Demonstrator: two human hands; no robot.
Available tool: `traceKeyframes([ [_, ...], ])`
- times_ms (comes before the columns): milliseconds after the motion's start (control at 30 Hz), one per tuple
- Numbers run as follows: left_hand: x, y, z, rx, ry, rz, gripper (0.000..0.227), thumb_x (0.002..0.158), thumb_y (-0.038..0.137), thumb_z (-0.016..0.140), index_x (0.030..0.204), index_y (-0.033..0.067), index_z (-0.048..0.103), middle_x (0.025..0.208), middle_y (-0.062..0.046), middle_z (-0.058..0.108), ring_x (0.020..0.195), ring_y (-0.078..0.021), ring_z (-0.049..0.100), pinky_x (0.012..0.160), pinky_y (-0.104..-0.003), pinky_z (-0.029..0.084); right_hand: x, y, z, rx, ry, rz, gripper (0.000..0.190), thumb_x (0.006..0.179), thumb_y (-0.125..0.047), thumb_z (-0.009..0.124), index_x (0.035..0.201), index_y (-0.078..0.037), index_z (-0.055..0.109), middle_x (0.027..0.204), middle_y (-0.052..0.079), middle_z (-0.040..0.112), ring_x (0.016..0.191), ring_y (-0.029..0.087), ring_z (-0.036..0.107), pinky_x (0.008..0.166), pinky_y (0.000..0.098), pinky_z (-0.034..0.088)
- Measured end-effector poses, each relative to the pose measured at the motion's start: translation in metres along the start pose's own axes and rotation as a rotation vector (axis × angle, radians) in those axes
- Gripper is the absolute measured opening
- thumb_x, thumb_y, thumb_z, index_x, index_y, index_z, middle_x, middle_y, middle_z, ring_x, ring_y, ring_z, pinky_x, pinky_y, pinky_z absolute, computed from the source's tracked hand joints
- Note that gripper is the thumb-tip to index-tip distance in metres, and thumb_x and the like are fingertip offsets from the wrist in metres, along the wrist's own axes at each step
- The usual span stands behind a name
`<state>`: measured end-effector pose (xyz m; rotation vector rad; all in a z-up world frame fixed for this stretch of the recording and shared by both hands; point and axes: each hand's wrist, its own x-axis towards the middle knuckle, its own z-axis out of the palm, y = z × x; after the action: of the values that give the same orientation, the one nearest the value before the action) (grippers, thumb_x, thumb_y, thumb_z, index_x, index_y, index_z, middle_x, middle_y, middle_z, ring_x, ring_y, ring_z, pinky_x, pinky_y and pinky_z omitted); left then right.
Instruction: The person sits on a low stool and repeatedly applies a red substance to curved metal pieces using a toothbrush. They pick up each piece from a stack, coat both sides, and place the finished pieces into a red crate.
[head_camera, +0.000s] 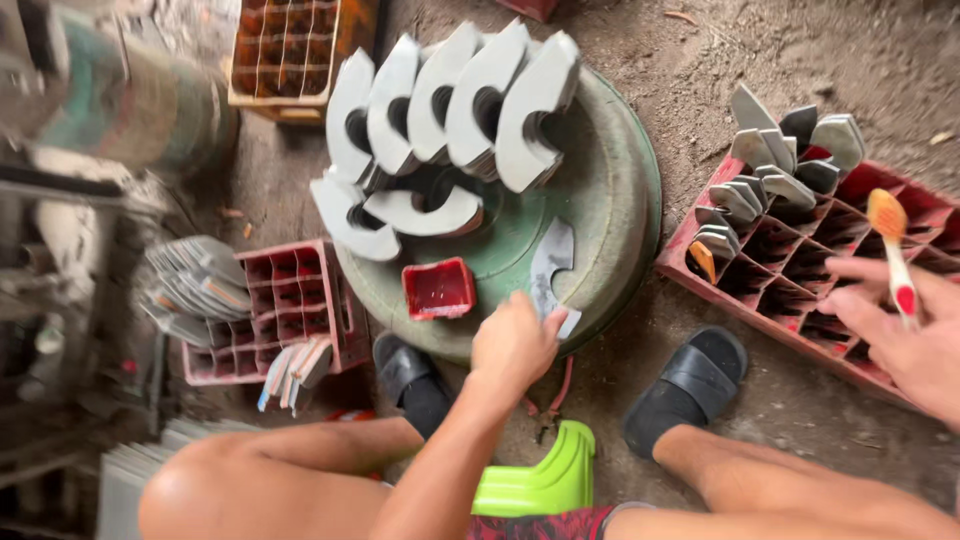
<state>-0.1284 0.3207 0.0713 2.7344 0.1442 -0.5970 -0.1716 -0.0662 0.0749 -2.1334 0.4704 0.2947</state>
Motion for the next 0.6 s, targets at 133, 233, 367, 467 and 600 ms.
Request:
traceKeyframes([
  [133,0.019,0.007,0.05,-0.141,0.142,-0.109,0.065,0.085,0.052,0.071,0.113,-0.0035,0.052,0.115,-0.026,0.058,0.088,-0.0415,0.071,0.071,-0.05,0.061,-0.005,-0.11,-0.007,-0.48,-0.132,-0.293,0.047,0.107,-0.023,0.056,0.152,-0.009,0.055,0.088,0.02,0.067,0.064,0.024,0.063,0.057,0.0372,0.051],
  [233,0.016,0.0,0.058,-0.24,0.223,0.019,0.044,0.087,0.038,0.071,0.107,0.0016,0.056,0.113,-0.028,0.059,0.095,-0.0435,0.068,0.075,-0.053,0.058,-0.009,-0.169,0.019,-0.588,-0.119,-0.841,0.04,0.107,-0.025,0.05,0.142,-0.008,0.058,0.1,0.011,0.066,0.081,0.029,0.068,0.068,0.0402,0.054],
  [367,-0.027,-0.029,0.052,-0.455,0.248,0.358,0.022,0.093,0.021,0.063,0.102,0.0028,0.055,0.101,-0.029,0.067,0.094,-0.0497,0.064,0.084,-0.059,0.052,-0.013,-0.212,0.106,-0.842,-0.196,-0.891,0.037,0.098,-0.029,0.056,0.134,-0.021,0.064,0.1,0.01,0.063,0.078,0.033,0.069,0.066,0.0439,0.057],
  [467,-0.092,-0.083,0.03,-0.539,-0.121,0.293,0.031,0.097,0.025,0.062,0.107,0.0,0.047,0.085,-0.032,0.066,0.086,-0.0534,0.063,0.078,-0.063,0.048,-0.014,-0.222,0.179,-0.811,-0.268,-0.923,0.033,0.092,-0.026,0.062,0.124,-0.026,0.071,0.097,0.008,0.065,0.072,0.032,0.069,0.062,0.0454,0.056],
  [600,-0.157,-0.163,-0.022,-0.583,-0.139,0.165,0.028,0.096,0.021,0.063,0.108,0.0038,0.045,0.08,-0.03,0.067,0.081,-0.0534,0.064,0.072,-0.063,0.047,-0.005,-0.229,0.265,-0.764,-0.211,-0.99,0.028,0.096,-0.027,0.063,0.122,-0.025,0.073,0.096,0.007,0.066,0.078,0.031,0.07,0.063,0.045,0.056],
])
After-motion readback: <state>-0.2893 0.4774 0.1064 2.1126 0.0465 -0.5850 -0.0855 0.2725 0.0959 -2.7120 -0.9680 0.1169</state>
